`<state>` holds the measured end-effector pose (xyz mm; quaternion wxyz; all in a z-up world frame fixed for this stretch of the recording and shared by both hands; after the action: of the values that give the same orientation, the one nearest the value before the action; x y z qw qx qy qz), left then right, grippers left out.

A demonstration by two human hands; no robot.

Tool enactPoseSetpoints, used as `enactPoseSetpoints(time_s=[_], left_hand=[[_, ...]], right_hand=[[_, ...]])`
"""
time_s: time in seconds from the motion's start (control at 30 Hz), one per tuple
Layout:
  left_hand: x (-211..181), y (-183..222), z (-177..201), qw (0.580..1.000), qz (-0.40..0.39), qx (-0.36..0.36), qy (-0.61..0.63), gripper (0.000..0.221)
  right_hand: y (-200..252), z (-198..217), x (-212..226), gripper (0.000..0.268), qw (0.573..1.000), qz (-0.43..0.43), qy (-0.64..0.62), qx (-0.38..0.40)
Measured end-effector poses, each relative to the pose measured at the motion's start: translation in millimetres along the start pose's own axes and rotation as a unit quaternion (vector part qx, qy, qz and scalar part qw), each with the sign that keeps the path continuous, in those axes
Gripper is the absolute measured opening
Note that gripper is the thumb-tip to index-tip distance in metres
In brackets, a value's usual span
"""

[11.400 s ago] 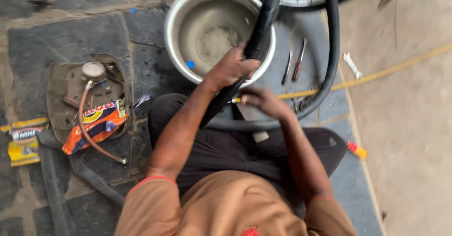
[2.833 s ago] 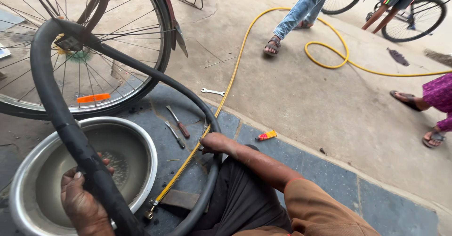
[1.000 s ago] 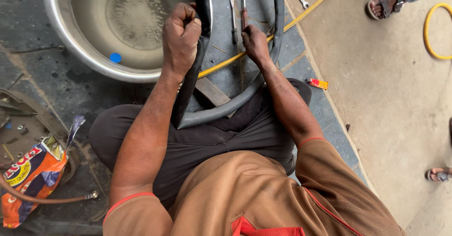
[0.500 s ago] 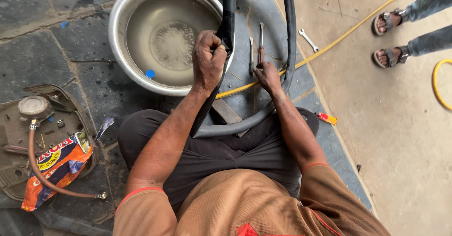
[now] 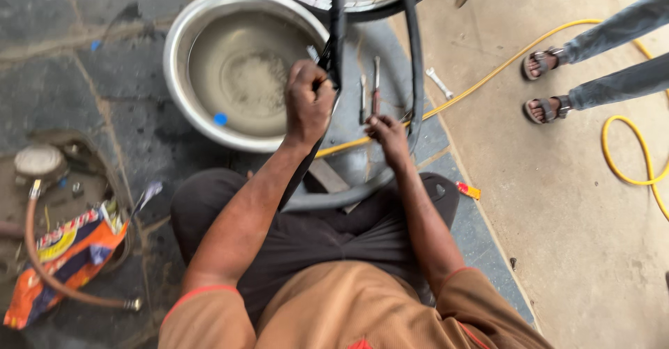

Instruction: The person identifies a leak in a bicycle inner tube by submerging it in a basin of water, then uses a tool to roughen the surface and applies a patch.

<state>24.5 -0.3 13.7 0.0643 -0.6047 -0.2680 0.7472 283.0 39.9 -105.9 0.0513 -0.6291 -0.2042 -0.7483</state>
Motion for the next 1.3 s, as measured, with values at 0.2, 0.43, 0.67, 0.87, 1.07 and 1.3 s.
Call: enactPoseSetpoints(time_s=[0.2,0.43,0.67,0.87,1.07,1.3], left_hand=[[22,-1,6,0.966,0.211,0.044,0.143,0.005],[62,2,4,0.989,0.08,0.066,0.103,0.014],[52,4,12,0.992,0.097,0.051,0.065,0.019],[35,5,12,0.99,0.121,0.032,0.07,0.016],[36,6,9,0.956,0.144,0.051,0.252,0.007],[43,-5,30,0.968,0.154,0.052,0.192,0.008]], right_hand=[[33,4,39,0.023,0.956,0.108,-0.271,-0.023],[130,83,185,0.023,0.827,0.276,-0.488,-0.05],[240,95,280,0.026,0.795,0.496,-0.344,0.053],[180,22,246,0.029,0.875,0.324,-0.359,0.023],[75,-109,217,0.022,0.871,0.056,-0.416,0.257],[7,-144,172,0.028,0.875,0.044,-0.388,0.285]])
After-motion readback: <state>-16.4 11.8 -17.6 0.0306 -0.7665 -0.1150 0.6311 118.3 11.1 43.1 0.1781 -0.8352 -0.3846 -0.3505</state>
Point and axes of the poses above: each hand's wrist, its own y-axis away from the middle knuckle, its own z-axis out of the back of the hand, x = y × z, the point moved 1 cm from there along -y, towards the middle knuckle, and after that the axes turned 12 degrees about x, right-handed, at the moved point
